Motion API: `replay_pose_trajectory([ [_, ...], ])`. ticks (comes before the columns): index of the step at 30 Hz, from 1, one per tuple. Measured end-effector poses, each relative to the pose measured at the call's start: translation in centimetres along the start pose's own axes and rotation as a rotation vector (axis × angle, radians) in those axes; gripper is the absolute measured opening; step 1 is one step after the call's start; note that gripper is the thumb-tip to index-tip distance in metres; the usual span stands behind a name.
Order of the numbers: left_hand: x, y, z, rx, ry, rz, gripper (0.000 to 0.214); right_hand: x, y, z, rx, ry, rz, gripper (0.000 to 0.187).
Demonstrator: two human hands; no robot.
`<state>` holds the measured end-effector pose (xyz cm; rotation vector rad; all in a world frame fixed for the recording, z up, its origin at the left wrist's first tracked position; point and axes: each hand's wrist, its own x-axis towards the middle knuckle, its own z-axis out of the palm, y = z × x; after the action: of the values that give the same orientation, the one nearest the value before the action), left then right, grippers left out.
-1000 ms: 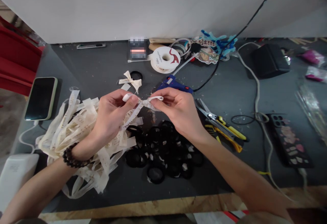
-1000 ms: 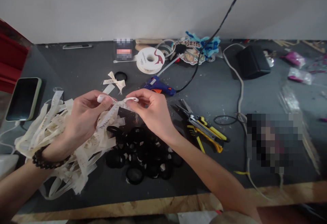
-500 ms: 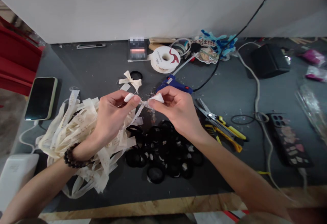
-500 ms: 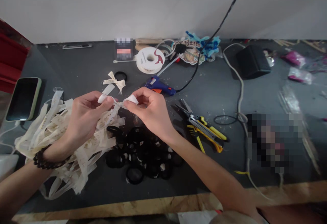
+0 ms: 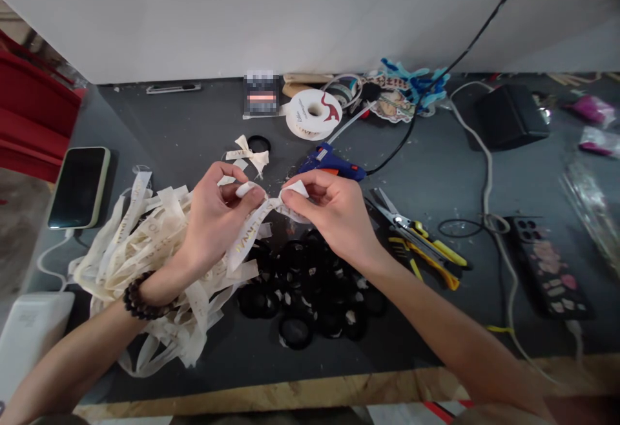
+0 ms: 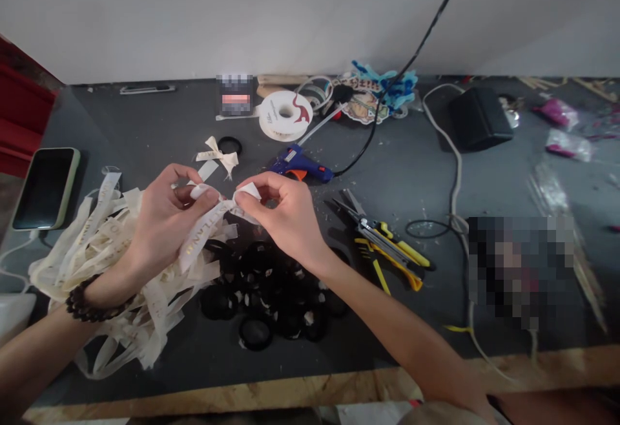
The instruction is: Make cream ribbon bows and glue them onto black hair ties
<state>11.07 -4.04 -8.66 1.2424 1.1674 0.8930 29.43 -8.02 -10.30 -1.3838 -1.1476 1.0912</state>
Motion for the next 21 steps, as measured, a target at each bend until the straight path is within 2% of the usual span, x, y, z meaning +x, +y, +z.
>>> replay_pose_trajectory([
  [5,-0.1,0.2,0.1,0.045,0.011,0.021,0.030,0.0,0.0,0.1,-0.027,0.014,-0.012,0.011],
  [8,-0.1,0.1,0.1,0.003,-0.023,0.005,0.032,0.0,-0.1,0.1,-0.033,0.017,-0.027,0.012],
  [14,0.4,-0.1,0.1,-0.131,-0.017,-0.064,0.015,0.0,-0.2,0.1,-0.067,-0.015,-0.052,0.009],
  [17,0.3,0.5,0.2,-0.173,-0.044,-0.114,0.021,0.0,0.0,0.1,-0.031,-0.011,-0.025,0.014],
  [21,0.2,1.2,0.1,-0.227,-0.153,-0.233,0.036,0.2,0.6,0.0,0.052,0.021,0.029,0.019],
])
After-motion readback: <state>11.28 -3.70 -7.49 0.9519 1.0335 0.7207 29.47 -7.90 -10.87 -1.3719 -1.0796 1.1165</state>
